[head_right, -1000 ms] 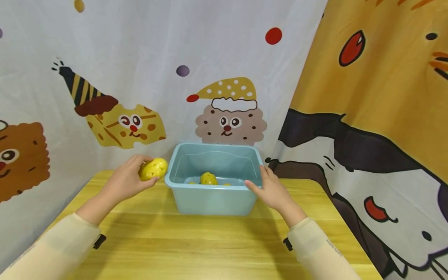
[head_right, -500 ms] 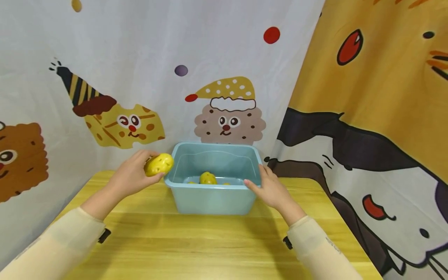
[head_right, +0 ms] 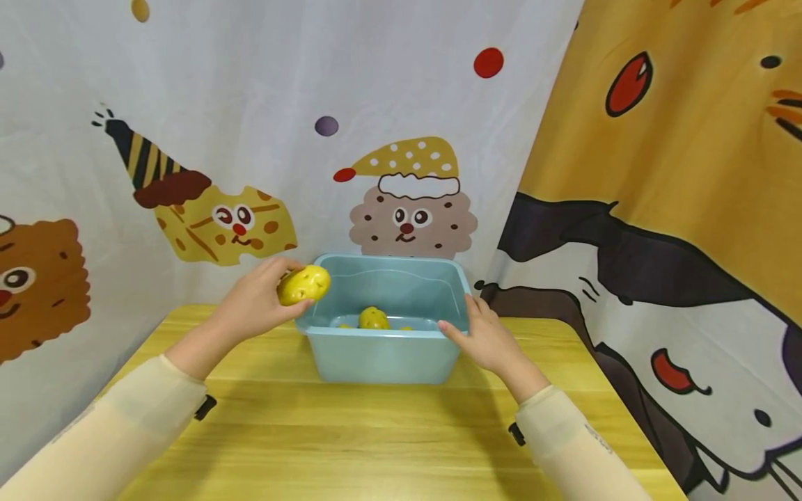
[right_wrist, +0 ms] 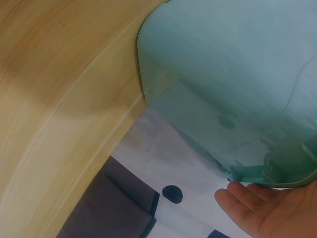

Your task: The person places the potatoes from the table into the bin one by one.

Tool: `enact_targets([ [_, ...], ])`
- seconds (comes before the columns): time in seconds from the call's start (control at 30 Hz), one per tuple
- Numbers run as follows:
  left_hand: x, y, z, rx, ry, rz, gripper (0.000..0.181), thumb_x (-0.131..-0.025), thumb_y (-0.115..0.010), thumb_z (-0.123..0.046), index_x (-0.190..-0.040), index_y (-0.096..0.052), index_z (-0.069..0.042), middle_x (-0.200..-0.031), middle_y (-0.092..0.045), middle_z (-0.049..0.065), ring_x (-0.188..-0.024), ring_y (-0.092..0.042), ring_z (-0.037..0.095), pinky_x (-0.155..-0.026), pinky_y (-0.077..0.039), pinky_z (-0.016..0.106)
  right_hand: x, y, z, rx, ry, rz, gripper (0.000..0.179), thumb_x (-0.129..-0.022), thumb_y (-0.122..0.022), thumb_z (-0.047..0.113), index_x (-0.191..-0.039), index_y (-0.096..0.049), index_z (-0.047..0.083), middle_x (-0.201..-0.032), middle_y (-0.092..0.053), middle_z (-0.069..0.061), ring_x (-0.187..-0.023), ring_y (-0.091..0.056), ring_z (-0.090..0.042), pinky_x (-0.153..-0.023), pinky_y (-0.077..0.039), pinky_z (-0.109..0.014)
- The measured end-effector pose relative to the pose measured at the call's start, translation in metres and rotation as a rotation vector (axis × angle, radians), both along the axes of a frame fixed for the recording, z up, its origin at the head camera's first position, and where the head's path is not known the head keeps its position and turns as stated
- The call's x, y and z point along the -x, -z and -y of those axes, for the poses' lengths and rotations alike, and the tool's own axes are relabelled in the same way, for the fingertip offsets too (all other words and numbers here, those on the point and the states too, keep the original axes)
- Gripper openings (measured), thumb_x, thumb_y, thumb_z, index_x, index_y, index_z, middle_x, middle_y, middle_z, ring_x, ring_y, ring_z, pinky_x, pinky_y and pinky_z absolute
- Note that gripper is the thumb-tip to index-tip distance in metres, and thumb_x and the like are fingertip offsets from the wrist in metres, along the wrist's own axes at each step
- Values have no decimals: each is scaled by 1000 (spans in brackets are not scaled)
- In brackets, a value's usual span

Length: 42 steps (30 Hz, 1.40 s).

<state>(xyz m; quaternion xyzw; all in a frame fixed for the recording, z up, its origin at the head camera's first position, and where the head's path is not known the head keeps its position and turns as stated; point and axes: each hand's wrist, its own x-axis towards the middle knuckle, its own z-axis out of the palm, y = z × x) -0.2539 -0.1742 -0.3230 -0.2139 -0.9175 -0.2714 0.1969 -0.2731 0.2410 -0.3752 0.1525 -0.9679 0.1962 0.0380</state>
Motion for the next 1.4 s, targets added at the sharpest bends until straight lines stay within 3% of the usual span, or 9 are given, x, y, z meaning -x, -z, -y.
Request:
enact_targets([
  [0.77, 12, -14, -23, -23, 18, 66, 61, -84, -78, -42, -131, -58, -9, -125, -59, 7, -98, -58, 24, -80, -52, 40, -1, 0, 2, -14, 1, -12, 96, -99, -43, 65, -157, -14, -6, -161, -16, -30, -143, -25, -52, -110, -26, -68],
  [1.4, 26, -19, -40, -57, 50, 128, 59, -83, -79, -44, -129, -60, -12, -123, -60, 3, -100, -57, 21, -85, -50, 39, -2, 0, 2, -17, 6, -10, 96, -99, -42, 66, -158, -14, -5, -161, -16, -30, -142, -25, -52, -109, -26, -69],
])
